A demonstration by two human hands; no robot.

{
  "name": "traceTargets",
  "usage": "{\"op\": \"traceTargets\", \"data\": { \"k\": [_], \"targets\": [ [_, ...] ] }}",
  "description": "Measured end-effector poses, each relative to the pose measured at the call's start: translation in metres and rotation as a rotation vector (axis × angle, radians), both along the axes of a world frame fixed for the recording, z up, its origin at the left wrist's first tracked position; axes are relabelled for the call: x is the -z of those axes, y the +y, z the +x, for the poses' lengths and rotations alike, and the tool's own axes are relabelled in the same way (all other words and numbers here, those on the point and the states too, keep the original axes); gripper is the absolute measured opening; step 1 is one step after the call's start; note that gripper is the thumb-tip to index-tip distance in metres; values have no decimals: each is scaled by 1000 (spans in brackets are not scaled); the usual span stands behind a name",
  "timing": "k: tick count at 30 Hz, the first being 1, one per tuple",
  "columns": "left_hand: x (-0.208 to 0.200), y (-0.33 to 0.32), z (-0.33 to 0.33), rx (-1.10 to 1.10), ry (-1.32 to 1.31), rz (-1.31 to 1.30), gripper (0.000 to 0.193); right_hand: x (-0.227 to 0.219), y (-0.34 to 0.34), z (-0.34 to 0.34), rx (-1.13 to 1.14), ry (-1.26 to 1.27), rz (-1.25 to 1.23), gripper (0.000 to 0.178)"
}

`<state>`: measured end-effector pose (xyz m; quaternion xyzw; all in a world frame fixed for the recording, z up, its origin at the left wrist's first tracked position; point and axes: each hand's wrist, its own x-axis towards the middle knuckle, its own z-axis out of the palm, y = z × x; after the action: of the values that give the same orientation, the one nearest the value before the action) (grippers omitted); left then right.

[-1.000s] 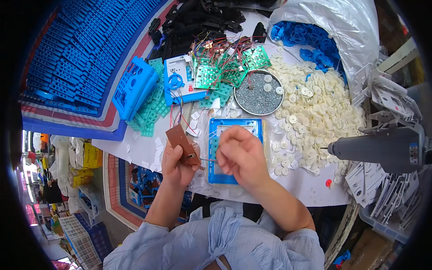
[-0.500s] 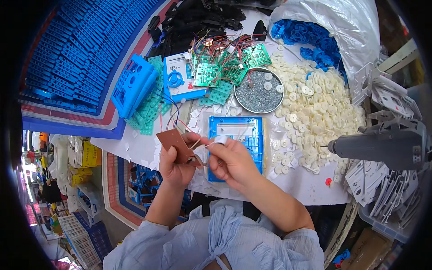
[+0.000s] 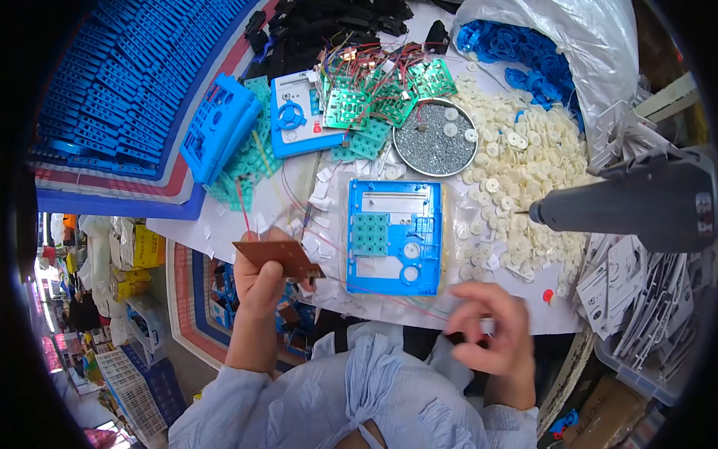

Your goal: Assembling and packaging electronic toy devices at a factory workbench.

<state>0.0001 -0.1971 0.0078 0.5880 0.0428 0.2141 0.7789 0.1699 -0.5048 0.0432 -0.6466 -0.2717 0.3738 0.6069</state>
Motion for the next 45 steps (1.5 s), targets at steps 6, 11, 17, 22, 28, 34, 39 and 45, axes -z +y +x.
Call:
{"op": "traceTargets", "data": {
  "k": [6,11,17,22,28,34,39,45],
  "targets": [
    [-35,-41,0,456,457,-93,17,-42,22,3,-167,-953,-181,73],
    [-30,-59,2,402,152,430,10,1,19,-20,-583,-531,-123,45],
    [-17,-70,-14,459,448,203,24,6,57,-6,-322,-444,35,39],
    [10,-76,-18,287,457,-187,58,27,99,12,-155,180,-96,17],
    [11,-67,-24,255,413,-373,79,45,138,46,-180,-165,-204,17],
    [17,-63,-21,335,404,-178,79,36,133,46,-192,-268,-183,21],
    [11,-54,-17,437,497,-128,67,38,104,37,-196,-256,-177,23],
    [1,-50,-18,448,443,3,56,31,107,39,-213,-264,-103,21]
  ]
}}
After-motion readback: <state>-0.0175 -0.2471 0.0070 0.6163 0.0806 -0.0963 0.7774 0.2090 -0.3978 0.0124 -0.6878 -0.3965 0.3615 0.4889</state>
